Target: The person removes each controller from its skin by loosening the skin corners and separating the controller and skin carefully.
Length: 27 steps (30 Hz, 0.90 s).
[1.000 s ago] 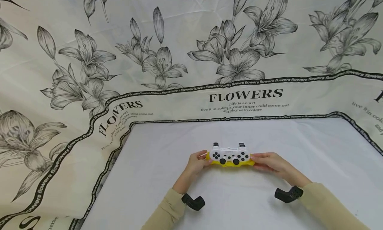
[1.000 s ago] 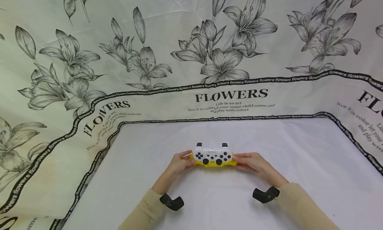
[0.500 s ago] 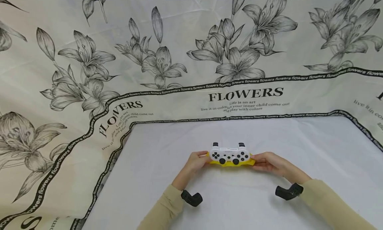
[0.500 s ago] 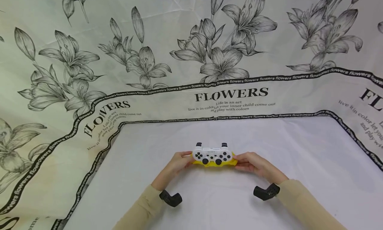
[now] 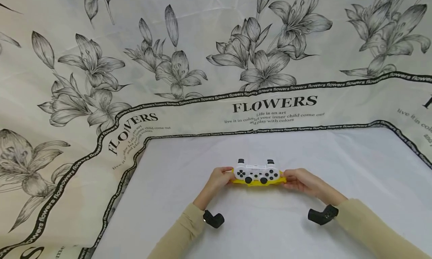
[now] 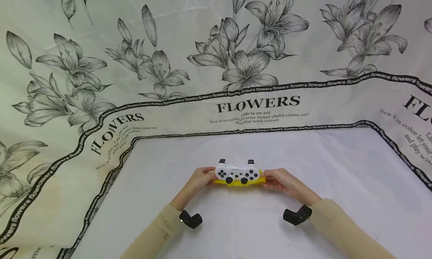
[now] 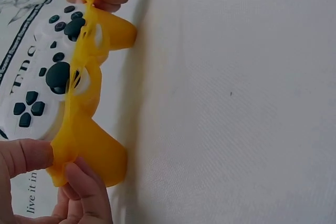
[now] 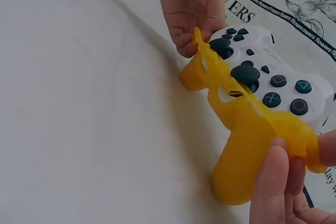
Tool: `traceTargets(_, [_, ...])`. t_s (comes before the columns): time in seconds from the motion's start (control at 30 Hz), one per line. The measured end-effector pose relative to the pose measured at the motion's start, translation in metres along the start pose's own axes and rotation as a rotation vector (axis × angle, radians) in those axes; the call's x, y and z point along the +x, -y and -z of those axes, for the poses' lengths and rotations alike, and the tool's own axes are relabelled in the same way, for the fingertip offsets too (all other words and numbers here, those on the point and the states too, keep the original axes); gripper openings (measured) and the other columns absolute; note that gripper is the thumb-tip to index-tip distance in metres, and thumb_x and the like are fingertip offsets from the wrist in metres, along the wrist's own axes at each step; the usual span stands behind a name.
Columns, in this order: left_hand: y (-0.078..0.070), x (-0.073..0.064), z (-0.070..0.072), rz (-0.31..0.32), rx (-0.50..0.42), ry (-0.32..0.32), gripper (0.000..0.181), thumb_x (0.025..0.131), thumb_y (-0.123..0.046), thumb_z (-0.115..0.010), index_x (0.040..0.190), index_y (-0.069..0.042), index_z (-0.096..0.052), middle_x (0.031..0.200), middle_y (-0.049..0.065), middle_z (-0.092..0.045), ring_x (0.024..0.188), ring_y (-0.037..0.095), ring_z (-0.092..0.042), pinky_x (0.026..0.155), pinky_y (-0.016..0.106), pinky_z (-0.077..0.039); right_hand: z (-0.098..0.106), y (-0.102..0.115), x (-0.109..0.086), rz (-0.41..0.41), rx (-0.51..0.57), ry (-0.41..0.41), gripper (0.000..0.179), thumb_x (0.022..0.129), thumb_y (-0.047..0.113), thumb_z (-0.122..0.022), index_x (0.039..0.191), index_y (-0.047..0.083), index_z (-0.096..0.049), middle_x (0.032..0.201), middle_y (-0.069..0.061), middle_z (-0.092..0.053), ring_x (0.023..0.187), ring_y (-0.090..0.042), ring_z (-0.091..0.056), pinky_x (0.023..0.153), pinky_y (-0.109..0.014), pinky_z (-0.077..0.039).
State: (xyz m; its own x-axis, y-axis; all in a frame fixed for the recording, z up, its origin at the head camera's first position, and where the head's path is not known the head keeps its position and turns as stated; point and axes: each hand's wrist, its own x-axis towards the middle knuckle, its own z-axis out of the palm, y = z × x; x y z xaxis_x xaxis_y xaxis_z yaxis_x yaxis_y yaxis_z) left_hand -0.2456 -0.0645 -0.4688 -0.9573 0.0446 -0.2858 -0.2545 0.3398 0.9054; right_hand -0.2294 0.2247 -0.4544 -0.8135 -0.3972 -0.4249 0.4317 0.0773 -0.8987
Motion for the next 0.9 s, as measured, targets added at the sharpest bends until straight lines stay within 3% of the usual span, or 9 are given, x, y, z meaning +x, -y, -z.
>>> traceTargets(0.23, [0.000,0.008,0.001,0.041,-0.019,0.019,0.051,0.073,-0.004,-0.062,0.124,-0.002,-0.062,0.094,0.009,-0.068,0.064,0.010,-0.051,0.057,0.017,-0.044,-0.007,0.012,0.001,-0.033,-0.233,-0.164,0.046,0.090,0.018,-0.052,0.121,-0.016,-0.051,0.085,-0.001,-0.064,0.068,-0.005,-0.059,0.063,-0.015,-0.054])
traceTargets(0.4, [-0.001,0.012,0.000,0.073,-0.008,0.022,0.049,0.075,-0.004,-0.062,0.124,-0.005,-0.063,0.097,0.009,-0.067,0.058,0.010,-0.047,0.053,0.017,-0.042,-0.011,0.013,0.000,0.004,-0.358,-0.230,0.039,0.089,0.021,-0.055,0.109,-0.012,-0.062,0.075,0.001,-0.064,0.063,-0.007,-0.058,0.061,-0.017,-0.054])
traceTargets(0.57, [0.003,0.015,0.000,0.062,-0.026,0.028,0.048,0.075,-0.004,-0.062,0.122,-0.006,-0.064,0.095,0.009,-0.067,0.056,0.010,-0.047,0.052,0.016,-0.042,-0.015,0.011,0.000,0.056,-0.494,-0.277,0.038,0.091,0.023,-0.053,0.102,-0.010,-0.066,0.073,-0.001,-0.064,0.061,-0.009,-0.057,0.060,-0.020,-0.054])
traceTargets(0.9, [0.008,0.018,0.003,0.070,-0.065,-0.005,0.050,0.072,0.002,-0.060,0.121,-0.003,-0.063,0.107,0.015,-0.069,0.069,0.012,-0.059,0.057,0.020,-0.054,-0.016,0.007,0.006,0.060,-0.485,-0.289,0.037,0.088,0.020,-0.054,0.105,-0.012,-0.063,0.077,-0.001,-0.065,0.062,-0.009,-0.058,0.058,-0.020,-0.054])
